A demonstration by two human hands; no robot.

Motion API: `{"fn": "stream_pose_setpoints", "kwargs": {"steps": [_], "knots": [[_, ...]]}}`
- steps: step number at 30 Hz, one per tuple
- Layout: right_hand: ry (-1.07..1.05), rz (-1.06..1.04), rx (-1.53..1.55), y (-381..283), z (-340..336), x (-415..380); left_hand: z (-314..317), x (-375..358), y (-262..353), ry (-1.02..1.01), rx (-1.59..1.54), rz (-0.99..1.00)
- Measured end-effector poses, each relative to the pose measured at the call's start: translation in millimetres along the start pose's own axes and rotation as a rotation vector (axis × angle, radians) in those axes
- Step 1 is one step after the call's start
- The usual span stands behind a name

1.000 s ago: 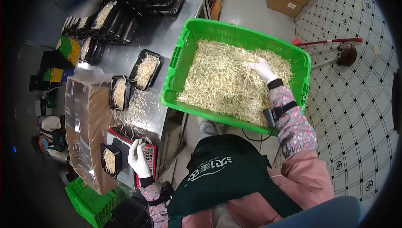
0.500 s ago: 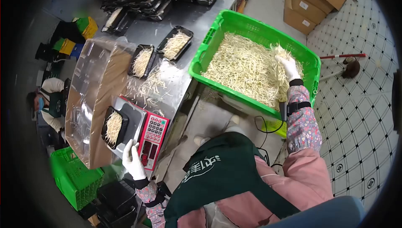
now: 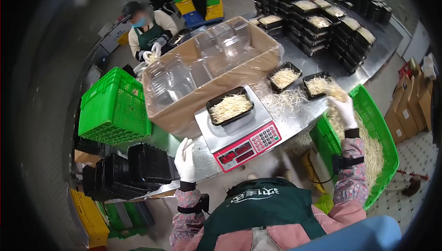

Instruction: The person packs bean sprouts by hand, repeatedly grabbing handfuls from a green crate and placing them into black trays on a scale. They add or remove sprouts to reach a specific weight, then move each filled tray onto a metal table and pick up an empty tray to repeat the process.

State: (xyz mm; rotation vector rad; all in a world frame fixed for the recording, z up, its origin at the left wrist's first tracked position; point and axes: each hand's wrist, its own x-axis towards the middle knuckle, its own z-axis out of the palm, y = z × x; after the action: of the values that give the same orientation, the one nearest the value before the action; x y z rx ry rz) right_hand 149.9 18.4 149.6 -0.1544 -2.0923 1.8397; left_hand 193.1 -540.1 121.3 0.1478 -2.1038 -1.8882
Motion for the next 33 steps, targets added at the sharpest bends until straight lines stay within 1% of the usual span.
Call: {"fn": "stream_pose_setpoints", "kwargs": {"steps": [1,2,3,4,5,6,7,8,9,10,11,12,13,14,15,16,18,19,20,21,22,23,24,25,27,28,30,31,32,33], "knots": [[-0.109,-0.006,0.052,-23.8,40.7,7.3,-2.3,5.0,-8.9,-0.008,-0.060,-0.021],[-0.264,0.008,0.034,-4.1,60.1,29.7,0.8,8.2,-12.5,-0.011,-0.111,-0.052],[-0.366,0.030,0.070,-24.2,96.4,38.9,1.0,15.2,-21.2,-0.031,-0.093,-0.042],[-0.484,-0.045,0.110,-40.1,128.5,45.0,2.5,21.4,-30.9,-0.051,-0.073,-0.032],[-0.573,-0.246,-0.027,-48.5,157.0,56.5,10.7,25.9,-26.0,-0.054,-0.102,-0.068],[-0.562,-0.414,-0.432,-51.4,180.1,66.6,14.6,34.0,-37.0,-0.056,-0.089,-0.068],[-0.610,-0.485,-0.543,-56.4,206.0,72.7,23.3,41.0,-37.2,-0.051,-0.107,-0.076],[-0.649,-0.635,-0.585,-53.7,233.0,79.5,33.5,48.3,-37.4,-0.046,-0.126,-0.086],[-0.718,-0.697,-0.713,-61.8,255.5,80.0,42.0,59.4,-54.9,-0.040,-0.153,-0.041],[-0.796,-0.798,-0.750,-51.3,279.0,85.7,50.9,70.5,-58.7,-0.055,-0.138,-0.063],[-0.854,-0.862,-0.806,-40.7,303.1,86.9,59.3,76.8,-52.1,-0.050,-0.108,-0.054],[-0.905,-0.857,-0.796,-39.7,308.7,94.5,68.7,83.0,-45.0,-0.045,-0.075,-0.044],[-0.919,-0.983,-0.866,-25.9,337.7,75.8,85.7,91.2,-49.5,-0.049,0.115,0.086],[-0.956,-1.014,-0.870,-6.3,353.0,70.7,103.2,98.8,-55.4,-0.055,0.308,0.213],[-0.968,-1.028,-0.938,22.2,368.3,64.8,114.3,103.4,-57.0,-0.065,0.368,0.250],[-0.897,-0.994,-0.906,19.0,367.8,52.8,126.9,100.8,-37.3,-0.104,0.370,0.080],[-0.835,-0.885,-0.874,28.7,371.4,47.9,136.1,104.5,-37.5,-0.191,0.897,0.222],[-0.854,-0.896,-0.864,34.7,372.7,51.1,139.1,103.5,-45.0,-0.190,0.897,0.208],[-0.861,-0.891,-0.860,40.4,370.6,56.5,141.4,104.9,-54.5,-0.162,0.982,0.302],[-0.941,-0.846,-0.788,37.3,366.7,64.6,142.6,107.8,-59.6,-0.133,1.067,0.403],[-1.020,-0.799,-0.716,33.5,361.3,71.5,143.5,107.3,-50.8,-0.134,1.072,0.400],[-1.027,-0.751,-0.513,30.5,351.6,78.2,144.1,105.6,-42.4,-0.172,1.095,0.313],[-1.005,-0.719,-0.524,26.8,339.6,84.0,145.5,105.8,-34.7,-0.206,1.116,0.227],[-1.012,-0.749,-0.600,23.7,329.0,90.6,147.3,107.9,-33.1,-0.201,1.117,0.222],[-1.030,-0.832,-0.704,16.0,315.1,97.5,150.0,107.6,-32.7,-0.170,1.191,0.457],[-1.035,-0.827,-0.701,12.1,312.9,94.9,150.0,108.2,-34.6,-0.174,1.192,0.451],[-1.043,-0.767,-0.818,5.7,309.7,90.0,150.9,112.0,-37.1,-0.264,1.246,0.495],[-1.007,-0.814,-0.795,13.8,310.7,88.9,151.5,111.3,-37.8,-0.249,1.221,0.473],[-1.013,-0.805,-0.793,20.5,311.6,89.3,152.3,111.0,-40.2,-0.257,1.221,0.466],[-1.038,-0.740,-0.861,24.4,313.5,91.7,151.8,112.0,-44.9,-0.261,1.219,0.446]]}}
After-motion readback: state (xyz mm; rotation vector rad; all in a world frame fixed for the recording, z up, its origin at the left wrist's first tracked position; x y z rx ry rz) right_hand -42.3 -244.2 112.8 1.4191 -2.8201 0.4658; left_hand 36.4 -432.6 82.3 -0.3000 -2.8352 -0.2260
